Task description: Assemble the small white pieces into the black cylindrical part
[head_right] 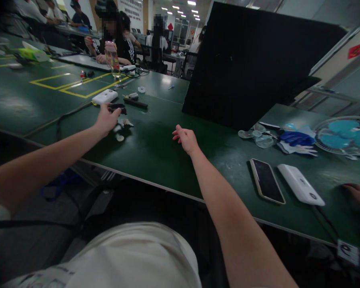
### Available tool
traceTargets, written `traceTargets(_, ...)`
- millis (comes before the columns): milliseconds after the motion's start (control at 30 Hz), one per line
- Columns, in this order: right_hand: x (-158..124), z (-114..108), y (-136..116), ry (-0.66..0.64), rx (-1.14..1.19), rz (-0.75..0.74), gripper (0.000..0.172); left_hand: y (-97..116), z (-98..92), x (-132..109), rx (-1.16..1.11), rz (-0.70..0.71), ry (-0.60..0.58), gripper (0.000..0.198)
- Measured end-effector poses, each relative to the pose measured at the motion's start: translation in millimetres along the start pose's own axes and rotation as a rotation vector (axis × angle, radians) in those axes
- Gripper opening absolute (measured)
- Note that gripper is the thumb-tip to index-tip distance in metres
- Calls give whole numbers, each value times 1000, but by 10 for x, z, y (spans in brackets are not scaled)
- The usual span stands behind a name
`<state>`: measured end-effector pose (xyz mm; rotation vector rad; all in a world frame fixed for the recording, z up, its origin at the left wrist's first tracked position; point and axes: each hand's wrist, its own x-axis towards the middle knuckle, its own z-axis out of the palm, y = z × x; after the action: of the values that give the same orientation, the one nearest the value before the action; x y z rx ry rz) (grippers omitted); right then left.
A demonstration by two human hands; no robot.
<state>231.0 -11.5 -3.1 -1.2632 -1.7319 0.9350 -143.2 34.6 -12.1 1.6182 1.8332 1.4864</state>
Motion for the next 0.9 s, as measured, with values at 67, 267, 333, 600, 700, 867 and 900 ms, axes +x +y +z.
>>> traceTargets(67, -6, 4, -4, 10, 3, 3, 75, 46, 198, -3, -21, -19, -91, 50)
traceTargets(267, -25, 15, -37, 58, 16, 7, 80, 499, 694, -259, 90, 55, -352, 52)
traceTargets(333, -66, 18, -61, 137, 22, -12, 81, 692, 850, -411, 160, 88, -443, 53)
traceTargets(600, -275, 35, -239, 510, -117, -75, 75, 1221, 1332, -830, 248, 265, -533, 50)
traceTargets(700, -212, 40, -221, 594, -141, -44, 74, 1325, 1467, -891, 248, 309, -545, 51)
traceTargets(867, -87, 46, -115, 469, -144, 50, 75, 1428, 1623, -971, 109, 225, -566, 52)
traceTargets(900, -93, 39, -122, 451, -167, 56, 73, 1434, 1627, -975, 77, 190, -572, 52)
